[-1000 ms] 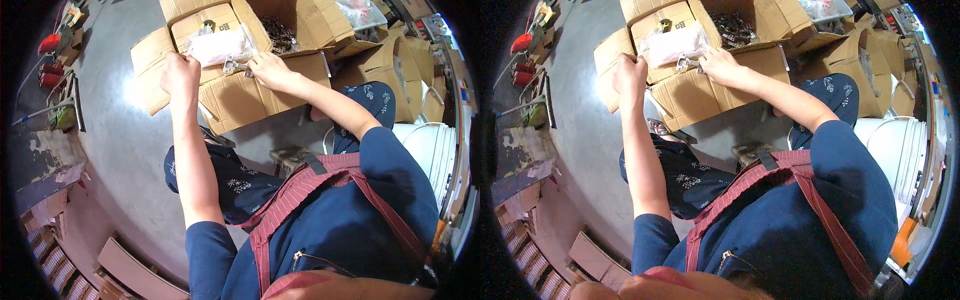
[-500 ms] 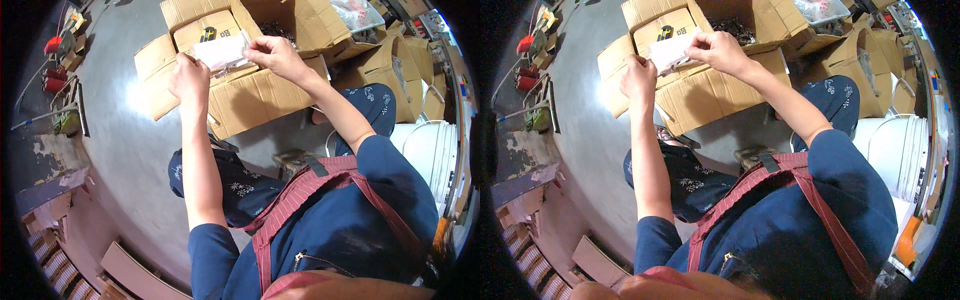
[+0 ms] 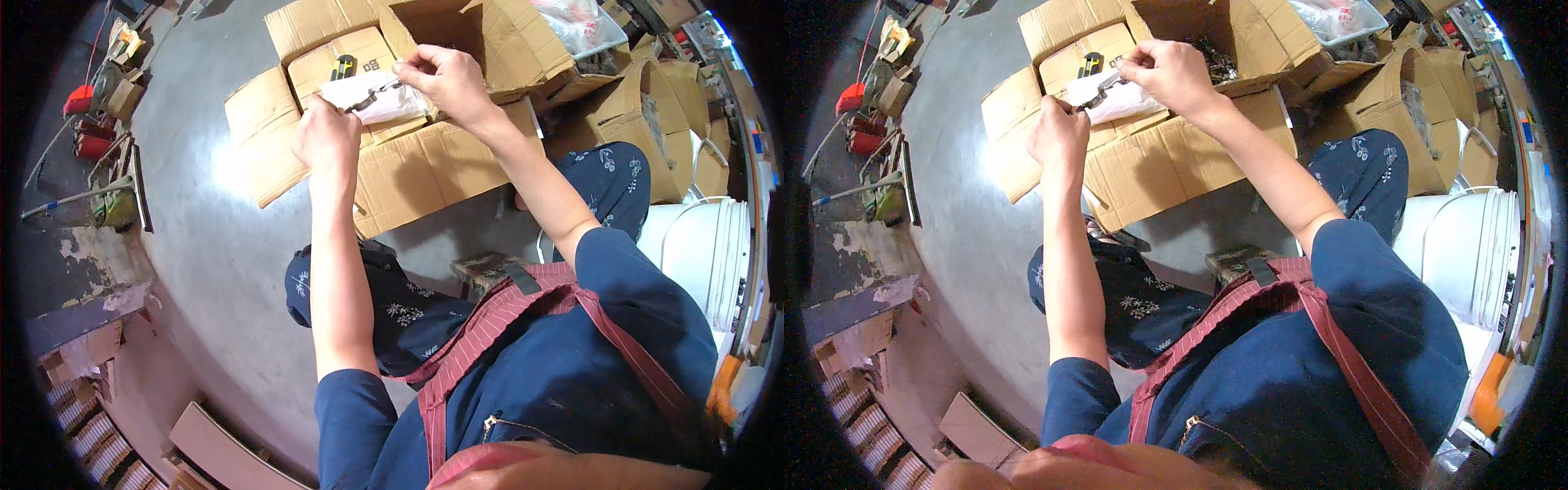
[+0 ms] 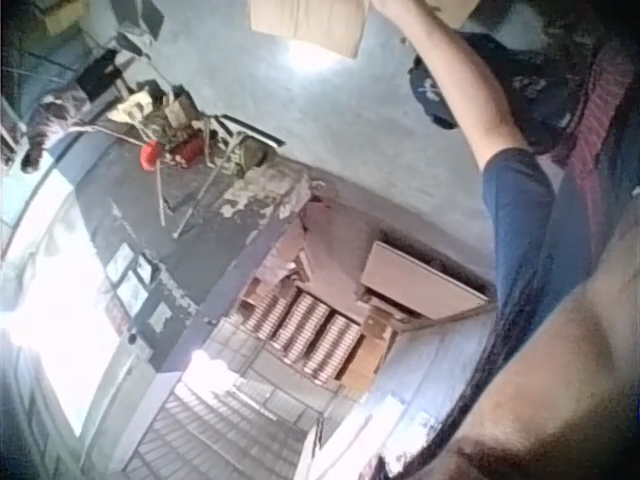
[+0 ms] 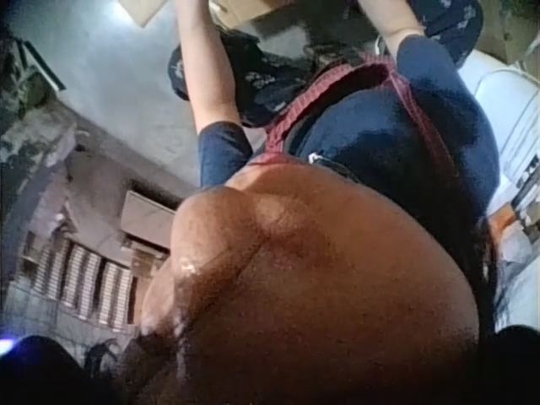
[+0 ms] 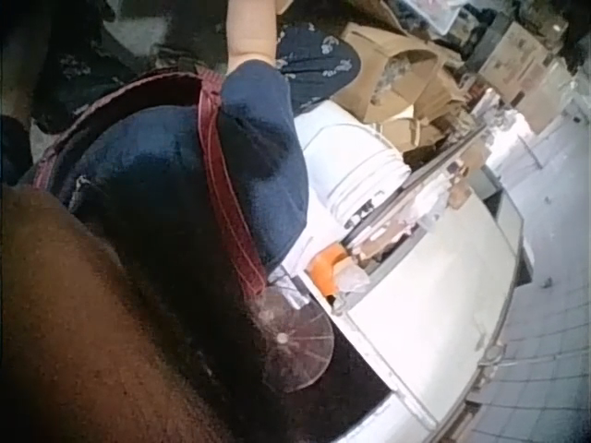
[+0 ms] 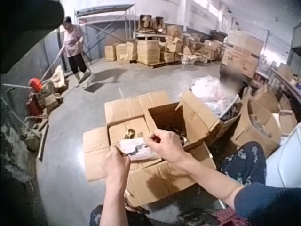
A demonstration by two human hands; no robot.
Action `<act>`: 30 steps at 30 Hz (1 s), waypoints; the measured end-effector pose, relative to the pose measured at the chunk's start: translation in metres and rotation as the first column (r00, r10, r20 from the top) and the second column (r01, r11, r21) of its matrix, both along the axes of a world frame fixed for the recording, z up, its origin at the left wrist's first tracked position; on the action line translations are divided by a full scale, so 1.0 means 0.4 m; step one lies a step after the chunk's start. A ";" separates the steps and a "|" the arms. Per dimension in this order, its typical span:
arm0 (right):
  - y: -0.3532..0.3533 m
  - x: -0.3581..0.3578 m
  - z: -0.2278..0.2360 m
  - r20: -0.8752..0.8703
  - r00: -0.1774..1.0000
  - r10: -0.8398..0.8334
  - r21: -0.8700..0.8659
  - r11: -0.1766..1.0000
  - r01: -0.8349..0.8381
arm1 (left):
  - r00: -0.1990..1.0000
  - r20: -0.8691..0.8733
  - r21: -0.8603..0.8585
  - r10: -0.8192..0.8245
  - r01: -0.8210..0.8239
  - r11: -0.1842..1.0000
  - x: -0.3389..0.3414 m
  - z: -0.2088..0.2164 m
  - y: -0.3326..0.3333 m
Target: The person takes metal hardware pieces from a box and puts them into plastic bags.
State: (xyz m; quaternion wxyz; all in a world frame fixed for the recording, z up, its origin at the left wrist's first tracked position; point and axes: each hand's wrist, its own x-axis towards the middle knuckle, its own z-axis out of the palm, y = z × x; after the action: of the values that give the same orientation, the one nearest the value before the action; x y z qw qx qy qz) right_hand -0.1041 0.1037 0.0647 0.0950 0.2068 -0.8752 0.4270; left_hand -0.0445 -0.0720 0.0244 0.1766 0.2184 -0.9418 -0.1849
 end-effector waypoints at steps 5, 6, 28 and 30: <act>-0.028 0.000 -0.009 -0.228 0.973 -0.031 0.061 0.997 0.046 | 0.999 -0.036 0.089 -0.028 0.032 0.996 0.011 0.011 0.018; -0.031 0.000 -0.016 -0.230 0.973 -0.035 0.061 0.997 0.050 | 0.997 -0.061 0.091 -0.040 0.046 0.995 0.011 0.014 0.025; -0.006 0.017 -0.008 -0.363 0.932 -0.008 0.122 0.991 0.056 | 0.997 -0.035 0.250 -0.066 0.073 0.965 0.003 0.047 0.024; -0.031 0.025 -0.025 -0.422 0.906 0.025 0.155 0.987 0.045 | 0.993 -0.056 0.261 -0.108 0.119 0.958 0.002 0.034 0.031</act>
State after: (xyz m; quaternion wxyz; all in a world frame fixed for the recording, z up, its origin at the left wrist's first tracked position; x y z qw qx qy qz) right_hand -0.0940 0.0912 0.0547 0.2672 0.2966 -0.8665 0.2997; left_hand -0.0437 -0.0595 0.0381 0.1545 0.1816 -0.9158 -0.3230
